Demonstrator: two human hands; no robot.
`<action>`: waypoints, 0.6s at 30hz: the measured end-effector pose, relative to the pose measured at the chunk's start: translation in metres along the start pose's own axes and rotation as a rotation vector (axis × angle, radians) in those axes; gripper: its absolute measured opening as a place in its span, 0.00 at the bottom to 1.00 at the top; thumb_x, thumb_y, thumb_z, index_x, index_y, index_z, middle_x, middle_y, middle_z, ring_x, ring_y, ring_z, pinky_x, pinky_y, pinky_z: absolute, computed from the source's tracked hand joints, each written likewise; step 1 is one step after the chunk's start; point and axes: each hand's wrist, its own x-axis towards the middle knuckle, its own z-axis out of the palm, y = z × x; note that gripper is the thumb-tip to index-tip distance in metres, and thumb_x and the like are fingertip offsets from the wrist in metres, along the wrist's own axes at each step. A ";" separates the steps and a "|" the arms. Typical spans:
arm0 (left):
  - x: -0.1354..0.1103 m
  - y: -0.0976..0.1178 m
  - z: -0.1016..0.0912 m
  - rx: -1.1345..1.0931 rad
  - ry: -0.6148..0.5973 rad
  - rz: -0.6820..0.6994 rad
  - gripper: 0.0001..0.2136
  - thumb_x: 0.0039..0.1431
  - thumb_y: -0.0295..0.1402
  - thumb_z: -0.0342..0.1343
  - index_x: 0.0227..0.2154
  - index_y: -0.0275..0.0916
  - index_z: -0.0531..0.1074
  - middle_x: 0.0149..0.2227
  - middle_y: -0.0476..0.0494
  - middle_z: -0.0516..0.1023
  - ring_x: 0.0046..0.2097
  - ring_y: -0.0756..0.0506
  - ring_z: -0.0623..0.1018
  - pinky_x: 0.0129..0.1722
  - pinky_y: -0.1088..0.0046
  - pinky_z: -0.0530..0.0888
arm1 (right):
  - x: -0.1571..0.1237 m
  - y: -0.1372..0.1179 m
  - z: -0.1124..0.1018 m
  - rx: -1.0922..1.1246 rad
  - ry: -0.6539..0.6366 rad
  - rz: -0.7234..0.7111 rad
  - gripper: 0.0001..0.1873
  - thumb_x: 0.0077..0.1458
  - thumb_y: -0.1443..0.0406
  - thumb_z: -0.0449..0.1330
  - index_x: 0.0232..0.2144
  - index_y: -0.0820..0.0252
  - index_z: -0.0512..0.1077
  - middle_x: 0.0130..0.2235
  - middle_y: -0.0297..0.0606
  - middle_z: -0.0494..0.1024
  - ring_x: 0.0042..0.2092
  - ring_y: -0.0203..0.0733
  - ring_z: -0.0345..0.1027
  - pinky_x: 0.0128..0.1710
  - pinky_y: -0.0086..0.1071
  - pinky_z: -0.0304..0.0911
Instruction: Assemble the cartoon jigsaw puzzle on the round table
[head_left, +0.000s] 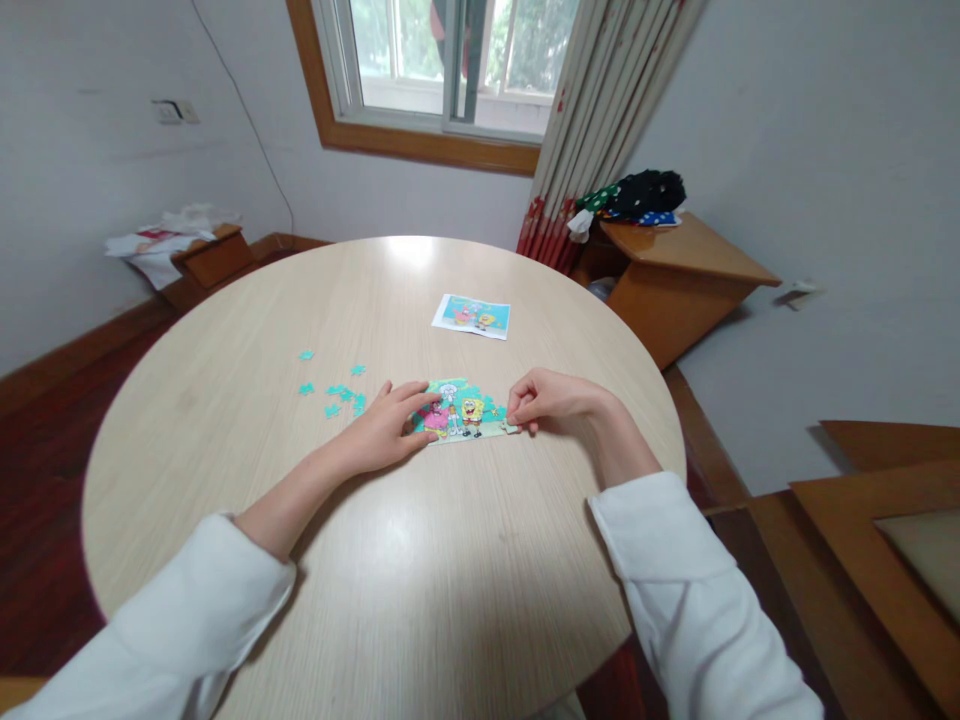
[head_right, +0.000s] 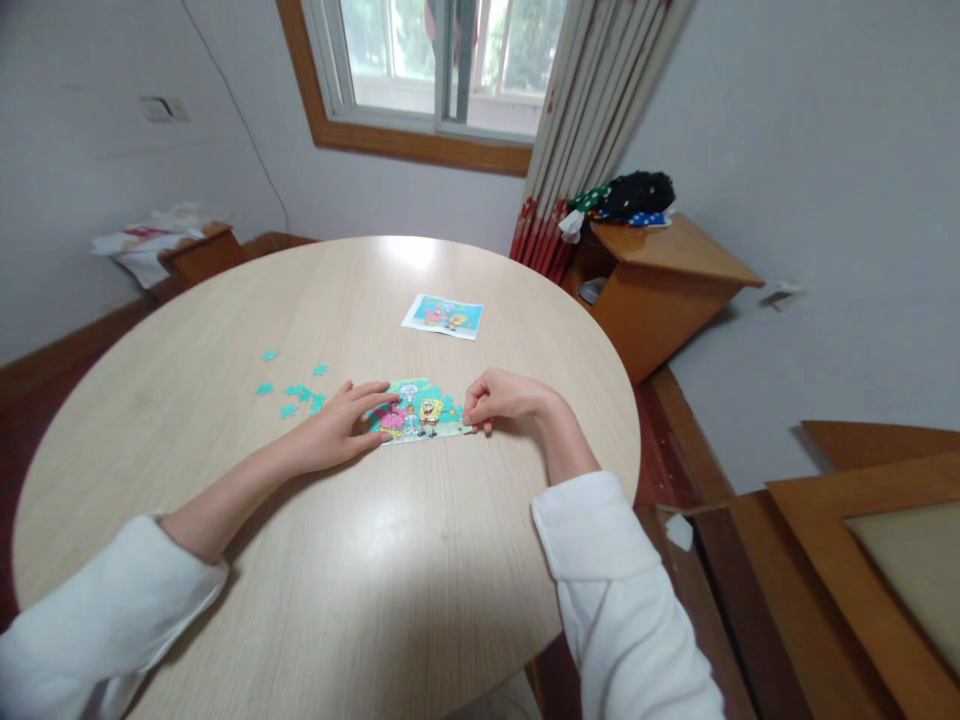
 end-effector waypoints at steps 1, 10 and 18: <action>0.000 0.000 0.000 0.004 0.000 0.000 0.24 0.58 0.39 0.52 0.57 0.38 0.63 0.62 0.30 0.61 0.64 0.37 0.60 0.63 0.45 0.45 | 0.000 0.000 0.000 -0.003 0.003 0.003 0.11 0.34 0.63 0.69 0.19 0.65 0.73 0.21 0.35 0.75 0.22 0.30 0.65 0.23 0.26 0.59; 0.000 0.001 -0.001 0.013 -0.006 0.005 0.23 0.58 0.39 0.51 0.56 0.39 0.64 0.62 0.32 0.61 0.63 0.38 0.60 0.63 0.46 0.46 | 0.003 0.004 0.002 -0.010 0.025 0.006 0.09 0.34 0.65 0.68 0.18 0.64 0.72 0.19 0.34 0.74 0.21 0.31 0.65 0.22 0.26 0.57; 0.001 0.003 -0.001 0.008 0.000 0.009 0.22 0.58 0.39 0.52 0.55 0.41 0.65 0.61 0.33 0.62 0.62 0.37 0.61 0.62 0.45 0.47 | 0.002 0.002 0.005 0.003 0.045 0.003 0.12 0.33 0.65 0.69 0.18 0.63 0.69 0.18 0.33 0.74 0.21 0.31 0.66 0.22 0.25 0.58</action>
